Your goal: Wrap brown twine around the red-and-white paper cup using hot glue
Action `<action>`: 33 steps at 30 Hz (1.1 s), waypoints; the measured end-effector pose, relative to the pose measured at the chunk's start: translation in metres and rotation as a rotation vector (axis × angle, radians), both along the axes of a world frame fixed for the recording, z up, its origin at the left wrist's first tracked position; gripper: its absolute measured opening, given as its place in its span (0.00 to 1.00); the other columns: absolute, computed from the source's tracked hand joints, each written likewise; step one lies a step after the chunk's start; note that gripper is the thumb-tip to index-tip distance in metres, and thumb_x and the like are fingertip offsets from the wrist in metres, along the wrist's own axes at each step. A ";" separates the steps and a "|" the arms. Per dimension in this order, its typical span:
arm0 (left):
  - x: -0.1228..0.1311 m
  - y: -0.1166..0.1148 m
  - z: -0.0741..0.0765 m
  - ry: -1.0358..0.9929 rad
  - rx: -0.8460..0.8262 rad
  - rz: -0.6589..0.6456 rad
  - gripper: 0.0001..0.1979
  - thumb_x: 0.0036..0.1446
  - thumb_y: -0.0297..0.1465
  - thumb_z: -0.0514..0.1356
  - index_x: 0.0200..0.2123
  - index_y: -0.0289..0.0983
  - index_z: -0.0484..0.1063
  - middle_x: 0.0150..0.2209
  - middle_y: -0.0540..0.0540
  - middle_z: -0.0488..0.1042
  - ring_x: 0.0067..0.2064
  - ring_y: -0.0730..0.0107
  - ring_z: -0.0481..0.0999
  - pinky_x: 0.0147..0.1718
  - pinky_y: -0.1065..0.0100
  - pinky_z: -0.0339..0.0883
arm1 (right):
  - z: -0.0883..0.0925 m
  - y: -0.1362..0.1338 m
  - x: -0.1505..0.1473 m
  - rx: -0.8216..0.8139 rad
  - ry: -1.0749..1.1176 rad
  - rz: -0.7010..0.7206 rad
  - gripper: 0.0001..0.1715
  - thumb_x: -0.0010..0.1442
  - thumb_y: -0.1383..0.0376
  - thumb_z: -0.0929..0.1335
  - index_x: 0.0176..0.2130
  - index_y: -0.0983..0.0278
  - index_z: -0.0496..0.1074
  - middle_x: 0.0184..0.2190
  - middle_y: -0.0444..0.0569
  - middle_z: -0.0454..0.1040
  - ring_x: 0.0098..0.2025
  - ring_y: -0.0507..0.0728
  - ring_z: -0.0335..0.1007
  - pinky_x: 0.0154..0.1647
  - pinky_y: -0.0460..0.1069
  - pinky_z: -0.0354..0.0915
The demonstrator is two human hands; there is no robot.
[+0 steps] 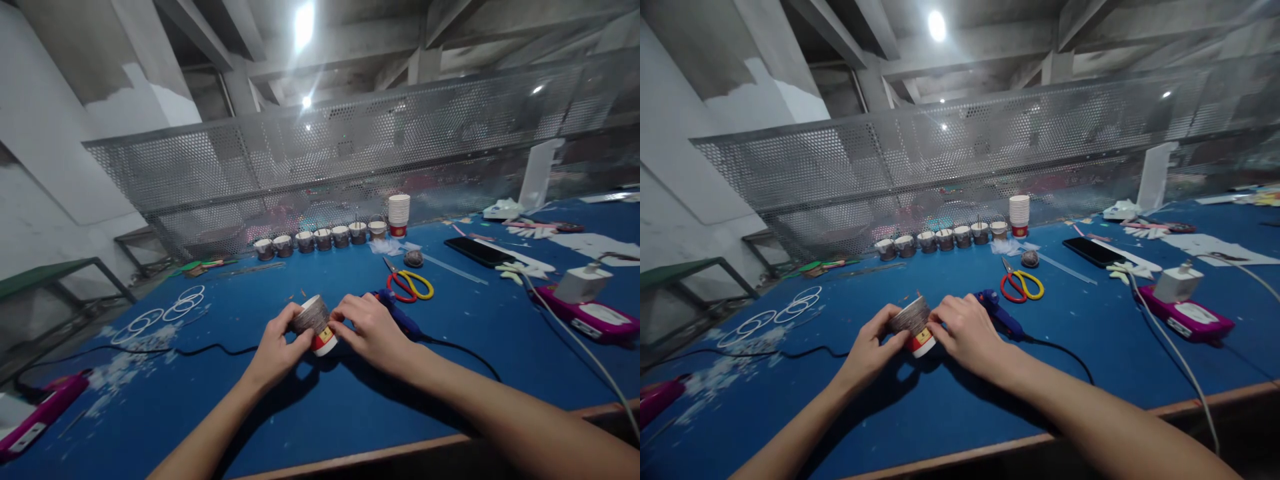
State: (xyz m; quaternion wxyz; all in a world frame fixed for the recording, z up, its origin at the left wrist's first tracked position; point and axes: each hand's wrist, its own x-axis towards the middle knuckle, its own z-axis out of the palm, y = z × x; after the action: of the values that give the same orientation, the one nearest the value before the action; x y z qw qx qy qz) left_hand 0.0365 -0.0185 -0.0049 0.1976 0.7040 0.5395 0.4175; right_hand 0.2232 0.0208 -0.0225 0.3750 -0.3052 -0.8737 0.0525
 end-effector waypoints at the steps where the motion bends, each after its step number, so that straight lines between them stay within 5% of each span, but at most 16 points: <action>1: -0.001 0.000 0.000 -0.015 -0.007 -0.011 0.06 0.48 0.34 0.55 0.26 0.38 0.65 0.24 0.53 0.64 0.27 0.71 0.64 0.29 0.70 0.60 | 0.000 0.000 0.000 -0.004 -0.006 0.001 0.06 0.64 0.68 0.66 0.34 0.65 0.72 0.33 0.48 0.75 0.35 0.54 0.69 0.37 0.50 0.53; 8: -0.007 0.004 0.000 -0.147 -0.070 -0.015 0.10 0.49 0.38 0.55 0.24 0.38 0.65 0.22 0.53 0.63 0.27 0.70 0.62 0.27 0.70 0.57 | 0.000 -0.001 0.000 -0.144 0.080 0.025 0.05 0.61 0.70 0.67 0.32 0.65 0.71 0.32 0.47 0.74 0.34 0.54 0.68 0.37 0.50 0.55; 13: -0.014 0.007 -0.007 -0.267 -0.065 -0.042 0.09 0.49 0.37 0.57 0.24 0.37 0.68 0.23 0.52 0.65 0.27 0.69 0.62 0.28 0.69 0.59 | 0.002 -0.002 -0.003 -0.460 0.282 0.057 0.05 0.57 0.70 0.69 0.29 0.64 0.70 0.30 0.44 0.71 0.32 0.52 0.66 0.35 0.47 0.60; 20: -0.022 0.011 -0.013 -0.371 -0.054 -0.119 0.10 0.50 0.37 0.59 0.30 0.36 0.74 0.30 0.47 0.72 0.35 0.62 0.69 0.36 0.64 0.65 | 0.007 -0.003 -0.005 -0.890 0.451 0.133 0.10 0.57 0.62 0.68 0.38 0.65 0.66 0.34 0.46 0.71 0.33 0.53 0.67 0.36 0.48 0.63; 23: -0.020 0.011 -0.007 -0.300 -0.063 -0.131 0.09 0.51 0.35 0.59 0.30 0.37 0.75 0.33 0.46 0.74 0.38 0.60 0.71 0.40 0.63 0.65 | 0.008 -0.004 -0.004 -0.884 0.464 0.126 0.10 0.58 0.61 0.67 0.38 0.65 0.66 0.34 0.46 0.71 0.31 0.52 0.66 0.34 0.48 0.62; 29: -0.007 0.004 0.002 -0.254 -0.172 -0.063 0.16 0.49 0.32 0.59 0.43 0.38 0.72 0.39 0.47 0.74 0.30 0.69 0.72 0.34 0.65 0.69 | 0.004 -0.006 -0.005 -0.704 0.360 -0.031 0.11 0.56 0.61 0.69 0.36 0.63 0.65 0.36 0.46 0.71 0.32 0.53 0.64 0.34 0.48 0.59; 33: -0.001 0.002 -0.001 -0.204 -0.128 -0.069 0.15 0.44 0.31 0.62 0.39 0.36 0.71 0.35 0.48 0.72 0.33 0.69 0.71 0.33 0.69 0.69 | -0.002 -0.007 -0.008 -0.669 0.310 -0.070 0.12 0.55 0.59 0.69 0.33 0.62 0.63 0.31 0.43 0.70 0.29 0.52 0.63 0.29 0.47 0.56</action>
State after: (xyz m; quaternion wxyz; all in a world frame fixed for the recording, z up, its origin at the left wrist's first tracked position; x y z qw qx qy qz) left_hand 0.0356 -0.0167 -0.0060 0.3099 0.6620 0.5177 0.4446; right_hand 0.2152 0.0133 -0.0246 0.3839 -0.4292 -0.7300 0.3681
